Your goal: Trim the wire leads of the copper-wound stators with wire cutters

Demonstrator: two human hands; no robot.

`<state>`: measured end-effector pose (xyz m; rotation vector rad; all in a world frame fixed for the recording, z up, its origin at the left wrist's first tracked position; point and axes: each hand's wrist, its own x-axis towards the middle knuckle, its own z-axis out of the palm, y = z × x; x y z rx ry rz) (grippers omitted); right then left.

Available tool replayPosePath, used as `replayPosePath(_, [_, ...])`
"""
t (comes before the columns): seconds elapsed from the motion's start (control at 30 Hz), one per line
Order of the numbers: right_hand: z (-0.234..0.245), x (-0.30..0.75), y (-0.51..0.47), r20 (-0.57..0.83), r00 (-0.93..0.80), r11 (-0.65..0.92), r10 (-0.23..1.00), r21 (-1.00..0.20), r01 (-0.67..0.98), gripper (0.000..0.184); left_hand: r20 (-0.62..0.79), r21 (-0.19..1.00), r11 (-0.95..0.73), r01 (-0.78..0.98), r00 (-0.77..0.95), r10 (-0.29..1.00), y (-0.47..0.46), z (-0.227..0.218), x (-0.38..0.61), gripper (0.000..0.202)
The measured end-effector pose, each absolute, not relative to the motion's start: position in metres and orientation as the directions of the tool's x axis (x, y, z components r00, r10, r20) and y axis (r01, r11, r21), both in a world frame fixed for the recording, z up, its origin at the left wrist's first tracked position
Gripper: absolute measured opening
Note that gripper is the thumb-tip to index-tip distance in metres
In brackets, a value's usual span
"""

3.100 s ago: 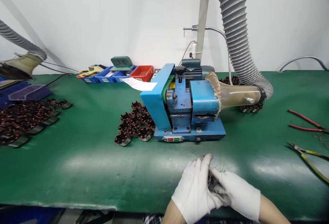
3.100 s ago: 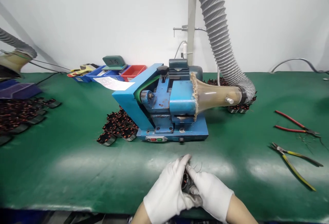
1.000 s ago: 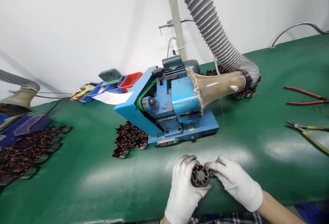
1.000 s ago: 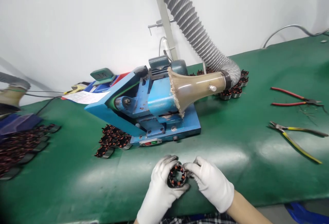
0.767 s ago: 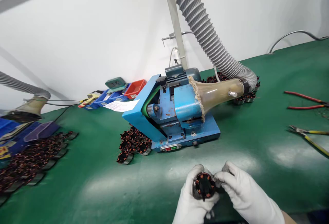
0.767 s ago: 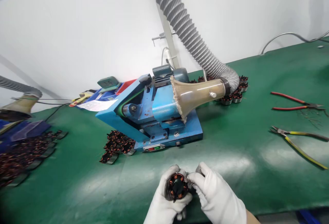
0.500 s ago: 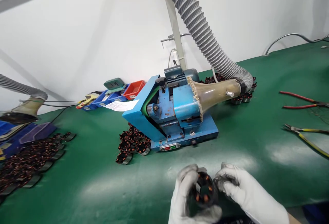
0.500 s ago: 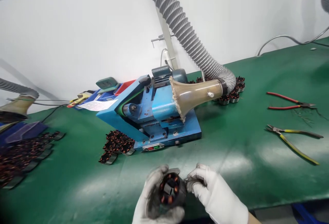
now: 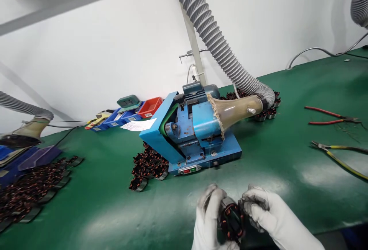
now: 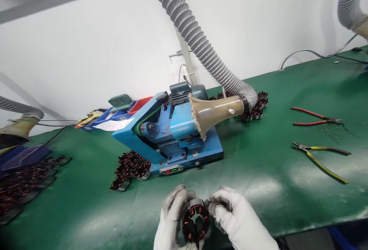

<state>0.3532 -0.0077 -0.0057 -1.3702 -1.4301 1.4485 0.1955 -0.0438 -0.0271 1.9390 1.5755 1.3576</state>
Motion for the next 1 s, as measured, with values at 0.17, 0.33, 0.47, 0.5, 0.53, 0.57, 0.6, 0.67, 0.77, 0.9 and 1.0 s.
replayPosePath(0.17, [-0.006, 0.355, -0.004, -0.199, -0.223, -0.184, 0.954, -0.979, 0.09, 0.023, 0.241, 0.909, -0.207, 0.361, -0.051, 0.969, -0.041, -0.037, 0.196, 0.041])
replayPosePath(0.33, [-0.014, 0.36, -0.006, -0.012, -0.197, 0.065, 0.98, -0.924, 0.376, 0.02, 0.294, 0.929, -0.255, 0.268, -0.117, 0.949, -0.045, -0.035, 0.2, 0.014])
replayPosePath(0.47, [-0.003, 0.358, -0.005, -0.112, -0.272, -0.007, 0.956, -0.934, 0.358, 0.022, 0.488, 0.813, -0.359, 0.458, -0.199, 0.85, -0.046, -0.031, 0.202, 0.047])
replayPosePath(0.5, [-0.002, 0.357, -0.004, -0.132, -0.29, -0.032, 0.948, -0.945, 0.326, 0.022, 0.493, 0.792, -0.363, 0.491, -0.163, 0.855, -0.045, -0.031, 0.202, 0.047])
replayPosePath(0.53, [-0.001, 0.357, -0.003, -0.138, -0.298, -0.045, 0.945, -0.953, 0.3, 0.022, 0.454, 0.805, -0.348, 0.481, -0.121, 0.883, -0.044, -0.033, 0.201, 0.046])
replayPosePath(0.57, [-0.003, 0.356, -0.002, -0.136, -0.289, -0.048, 0.948, -0.956, 0.291, 0.022, 0.375, 0.852, -0.309, 0.422, -0.081, 0.923, -0.041, -0.034, 0.199, 0.043])
replayPosePath(0.6, [-0.005, 0.355, -0.001, -0.123, -0.269, -0.038, 0.955, -0.953, 0.302, 0.022, 0.272, 0.911, -0.246, 0.332, -0.034, 0.962, -0.039, -0.037, 0.197, 0.04])
replayPosePath(0.67, [-0.013, 0.355, -0.001, -0.048, -0.2, 0.029, 0.979, -0.93, 0.367, 0.021, 0.119, 0.973, -0.137, 0.183, 0.107, 0.987, -0.032, -0.043, 0.192, 0.024])
replayPosePath(0.77, [-0.025, 0.353, -0.003, 0.1, -0.095, 0.132, 0.99, -0.893, 0.429, 0.023, 0.264, 0.911, -0.323, 0.256, 0.238, 0.934, -0.025, -0.054, 0.188, 0.011])
replayPosePath(0.9, [-0.035, 0.349, -0.001, -0.203, -0.188, -0.163, 0.961, -0.964, 0.21, 0.021, 0.587, 0.52, -0.554, 0.65, 0.198, 0.785, -0.026, -0.066, 0.189, 0.053])
replayPosePath(1.0, [-0.042, 0.35, 0.004, -0.341, -0.357, -0.292, 0.869, -0.938, 0.185, 0.029, 0.538, 0.418, -0.544, 0.728, 0.284, 0.794, -0.028, -0.068, 0.191, 0.057])
